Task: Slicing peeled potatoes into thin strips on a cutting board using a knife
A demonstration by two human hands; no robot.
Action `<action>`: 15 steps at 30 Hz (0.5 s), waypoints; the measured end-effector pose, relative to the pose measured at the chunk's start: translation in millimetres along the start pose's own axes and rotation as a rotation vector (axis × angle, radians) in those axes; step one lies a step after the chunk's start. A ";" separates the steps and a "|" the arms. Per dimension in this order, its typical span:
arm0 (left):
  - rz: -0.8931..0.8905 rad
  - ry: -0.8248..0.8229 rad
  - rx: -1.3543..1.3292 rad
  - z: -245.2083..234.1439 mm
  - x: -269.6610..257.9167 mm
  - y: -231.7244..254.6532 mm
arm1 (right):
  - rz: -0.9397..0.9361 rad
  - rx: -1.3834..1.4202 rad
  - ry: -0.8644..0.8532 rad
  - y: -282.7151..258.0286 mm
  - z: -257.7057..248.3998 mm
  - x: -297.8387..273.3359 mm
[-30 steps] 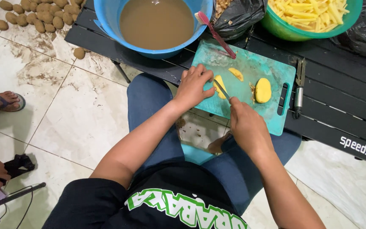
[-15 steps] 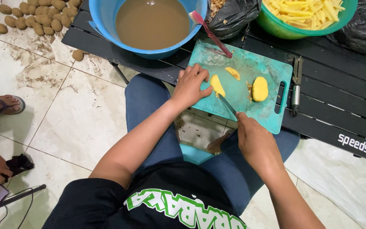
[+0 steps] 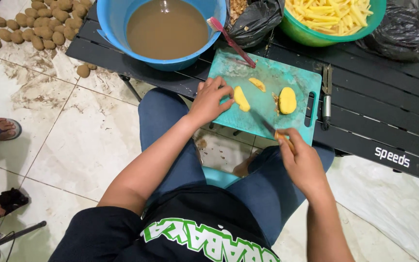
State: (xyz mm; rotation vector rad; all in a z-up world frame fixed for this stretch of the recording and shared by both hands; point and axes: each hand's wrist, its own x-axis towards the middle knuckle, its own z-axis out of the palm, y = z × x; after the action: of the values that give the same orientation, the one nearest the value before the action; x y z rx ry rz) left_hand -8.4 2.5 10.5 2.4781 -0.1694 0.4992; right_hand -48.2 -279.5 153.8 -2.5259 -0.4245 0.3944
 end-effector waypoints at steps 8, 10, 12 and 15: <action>0.023 -0.033 0.024 -7.5 2.1 2.0 | -0.014 0.118 0.089 -8.6 27.2 23.1; 0.086 -0.178 0.066 -16.6 10.5 6.2 | 0.003 0.197 0.109 -7.4 29.3 24.3; 0.144 -0.255 0.114 -27.2 23.5 8.9 | -0.006 0.234 0.121 9.3 36.5 29.4; 0.244 -0.350 0.173 -19.0 41.9 -10.2 | -0.014 0.312 0.140 30.7 44.0 26.3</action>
State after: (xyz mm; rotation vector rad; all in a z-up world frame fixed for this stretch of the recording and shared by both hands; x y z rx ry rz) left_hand 26.7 21.6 35.7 2.7137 -0.5960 0.1778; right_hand -33.5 -273.9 96.2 -2.2290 -0.3005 0.2538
